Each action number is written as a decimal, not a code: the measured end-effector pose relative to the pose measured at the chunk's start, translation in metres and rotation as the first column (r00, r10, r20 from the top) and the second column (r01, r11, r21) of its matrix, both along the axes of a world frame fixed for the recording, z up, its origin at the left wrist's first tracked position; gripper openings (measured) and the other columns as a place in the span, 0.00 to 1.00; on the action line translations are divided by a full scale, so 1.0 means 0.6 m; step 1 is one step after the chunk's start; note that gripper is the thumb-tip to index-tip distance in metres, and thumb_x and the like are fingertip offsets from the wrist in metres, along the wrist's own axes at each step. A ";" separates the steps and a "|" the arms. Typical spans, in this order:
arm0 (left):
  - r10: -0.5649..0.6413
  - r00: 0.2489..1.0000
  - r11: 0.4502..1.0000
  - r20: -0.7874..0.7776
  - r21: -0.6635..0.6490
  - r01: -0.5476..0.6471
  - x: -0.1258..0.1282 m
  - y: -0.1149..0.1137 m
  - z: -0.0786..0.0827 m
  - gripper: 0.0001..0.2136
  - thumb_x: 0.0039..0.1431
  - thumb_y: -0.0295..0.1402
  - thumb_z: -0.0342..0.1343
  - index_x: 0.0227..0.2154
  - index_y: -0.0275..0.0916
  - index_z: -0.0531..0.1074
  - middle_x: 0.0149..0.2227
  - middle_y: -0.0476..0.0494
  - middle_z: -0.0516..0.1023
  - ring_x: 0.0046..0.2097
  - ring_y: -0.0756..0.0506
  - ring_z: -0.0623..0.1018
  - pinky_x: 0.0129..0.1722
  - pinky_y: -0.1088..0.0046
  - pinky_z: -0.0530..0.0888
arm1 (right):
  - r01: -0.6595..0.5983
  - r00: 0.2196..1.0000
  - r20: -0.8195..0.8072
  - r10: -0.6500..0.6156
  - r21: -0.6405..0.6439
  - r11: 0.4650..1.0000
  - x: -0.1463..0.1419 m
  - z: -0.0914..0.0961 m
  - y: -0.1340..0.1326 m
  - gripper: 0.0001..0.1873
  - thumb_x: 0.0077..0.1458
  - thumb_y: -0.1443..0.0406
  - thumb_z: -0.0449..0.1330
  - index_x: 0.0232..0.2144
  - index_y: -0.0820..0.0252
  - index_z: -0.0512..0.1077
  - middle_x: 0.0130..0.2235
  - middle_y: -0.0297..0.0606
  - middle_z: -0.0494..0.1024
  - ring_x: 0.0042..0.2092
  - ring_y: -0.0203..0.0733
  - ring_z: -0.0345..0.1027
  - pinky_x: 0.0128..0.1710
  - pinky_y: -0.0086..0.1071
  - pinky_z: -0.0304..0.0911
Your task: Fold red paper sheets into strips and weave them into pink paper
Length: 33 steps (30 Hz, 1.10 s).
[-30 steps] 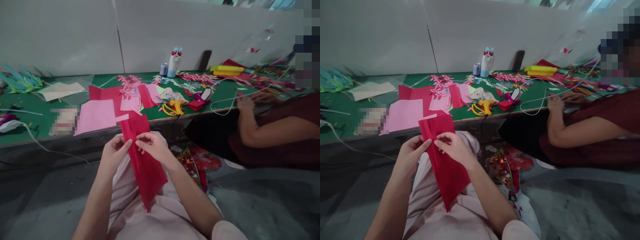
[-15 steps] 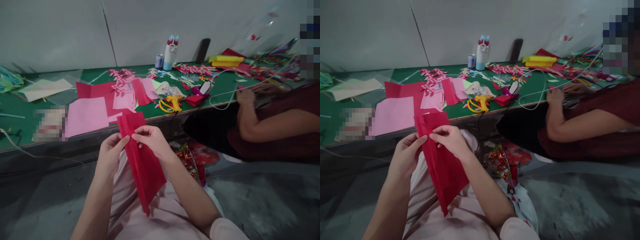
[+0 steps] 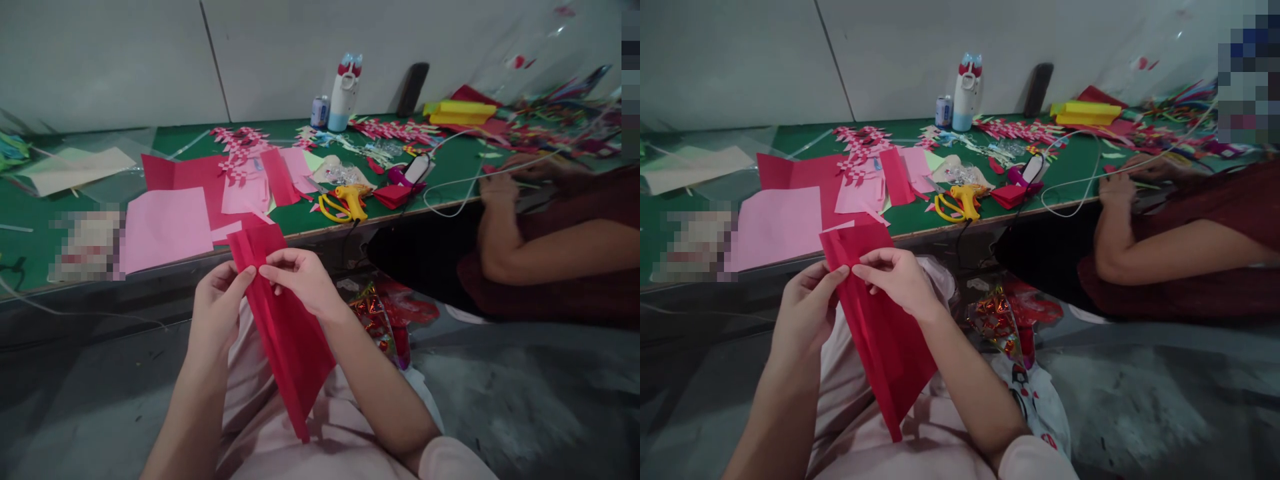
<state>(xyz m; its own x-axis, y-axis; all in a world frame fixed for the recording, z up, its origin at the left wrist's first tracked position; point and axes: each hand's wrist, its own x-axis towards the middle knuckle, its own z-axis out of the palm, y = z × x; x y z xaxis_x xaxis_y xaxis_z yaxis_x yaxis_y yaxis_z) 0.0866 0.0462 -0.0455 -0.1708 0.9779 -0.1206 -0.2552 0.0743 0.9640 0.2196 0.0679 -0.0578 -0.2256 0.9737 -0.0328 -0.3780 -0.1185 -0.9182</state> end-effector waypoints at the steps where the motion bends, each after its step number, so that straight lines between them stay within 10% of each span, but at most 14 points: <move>1: 0.005 1.000 1.000 0.018 -0.012 -0.005 0.001 -0.001 0.000 0.09 0.42 0.34 0.67 0.26 0.36 0.76 0.26 0.48 0.78 0.29 0.50 0.76 0.34 0.74 0.73 | 0.004 1.000 -0.013 -0.004 -0.001 1.000 -0.002 -0.001 0.000 0.15 0.39 0.60 0.71 0.28 0.63 0.74 0.28 0.31 0.74 0.26 0.28 0.64 0.22 0.22 0.63; 33: 0.031 0.998 0.998 0.056 -0.054 -0.028 -0.009 -0.003 -0.012 0.14 0.39 0.38 0.70 0.27 0.34 0.76 0.26 0.48 0.79 0.29 0.49 0.77 0.37 0.72 0.75 | -0.006 0.999 0.050 0.009 -0.062 0.998 -0.002 -0.005 -0.010 0.17 0.37 0.59 0.71 0.28 0.63 0.74 0.28 0.31 0.74 0.26 0.29 0.64 0.29 0.25 0.63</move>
<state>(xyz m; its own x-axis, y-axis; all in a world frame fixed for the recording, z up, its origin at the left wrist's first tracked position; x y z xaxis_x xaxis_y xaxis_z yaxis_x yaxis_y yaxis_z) 0.0812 0.0446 -0.0526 -0.1904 0.9645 -0.1828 -0.3123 0.1170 0.9427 0.2185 0.0617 -0.0610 -0.2298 0.9676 -0.1042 -0.3301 -0.1782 -0.9269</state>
